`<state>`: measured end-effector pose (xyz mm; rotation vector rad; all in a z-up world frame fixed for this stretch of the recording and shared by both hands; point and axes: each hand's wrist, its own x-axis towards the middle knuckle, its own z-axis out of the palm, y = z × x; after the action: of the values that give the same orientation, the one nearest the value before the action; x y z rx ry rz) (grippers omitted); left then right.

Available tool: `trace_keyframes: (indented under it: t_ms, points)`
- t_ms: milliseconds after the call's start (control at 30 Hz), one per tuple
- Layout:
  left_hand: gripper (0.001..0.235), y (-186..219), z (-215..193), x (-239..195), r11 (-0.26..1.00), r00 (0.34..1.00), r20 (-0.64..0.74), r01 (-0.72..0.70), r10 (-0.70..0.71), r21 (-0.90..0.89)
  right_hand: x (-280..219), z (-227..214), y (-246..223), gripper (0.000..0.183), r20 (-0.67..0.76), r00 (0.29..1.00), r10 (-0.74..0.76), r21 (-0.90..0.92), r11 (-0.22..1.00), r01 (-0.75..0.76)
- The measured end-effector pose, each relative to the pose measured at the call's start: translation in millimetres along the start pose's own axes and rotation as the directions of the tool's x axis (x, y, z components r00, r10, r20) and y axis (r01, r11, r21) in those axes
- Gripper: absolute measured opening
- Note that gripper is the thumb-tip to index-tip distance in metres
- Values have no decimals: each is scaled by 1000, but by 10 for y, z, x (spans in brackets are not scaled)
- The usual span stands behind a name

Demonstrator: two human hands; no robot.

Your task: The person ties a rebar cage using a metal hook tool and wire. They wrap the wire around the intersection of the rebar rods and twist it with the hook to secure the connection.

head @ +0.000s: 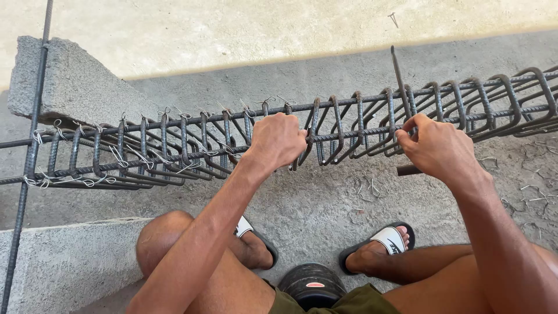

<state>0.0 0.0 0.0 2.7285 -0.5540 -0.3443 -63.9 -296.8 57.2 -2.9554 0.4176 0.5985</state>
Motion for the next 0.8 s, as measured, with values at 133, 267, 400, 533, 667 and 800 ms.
trace_keyframes:
  t_ms: [133, 267, 400, 533, 667, 800]
  points:
    - [40, -59, -88, 78, 990, 997, 33, 75, -71, -120, -15, 1, 79, 47, -4, 1000, 9, -19, 1000, -9]
    - [42, -11, -176, 71, 985, 984, 129, 137, -123, -104, -10, 25, 122, 46, -4, 1000, 15, -19, 1000, -15]
    - [35, 123, -251, 2, 991, 980, 149, 129, -134, 45, -2, 62, 152, 47, 21, 1000, 20, -45, 999, -19]
    - [38, 197, -294, -55, 991, 981, 155, 100, -113, 87, -37, 36, 157, 48, 20, 1000, 25, -64, 998, -23]
    - [43, 210, -274, -65, 983, 974, 198, 78, -111, 169, 2, 45, 178, 53, 37, 999, 33, -74, 997, -30]
    - [44, 233, -337, -62, 982, 967, 231, 69, -109, 177, 65, 79, 206, 56, 44, 999, 32, -88, 996, -28]
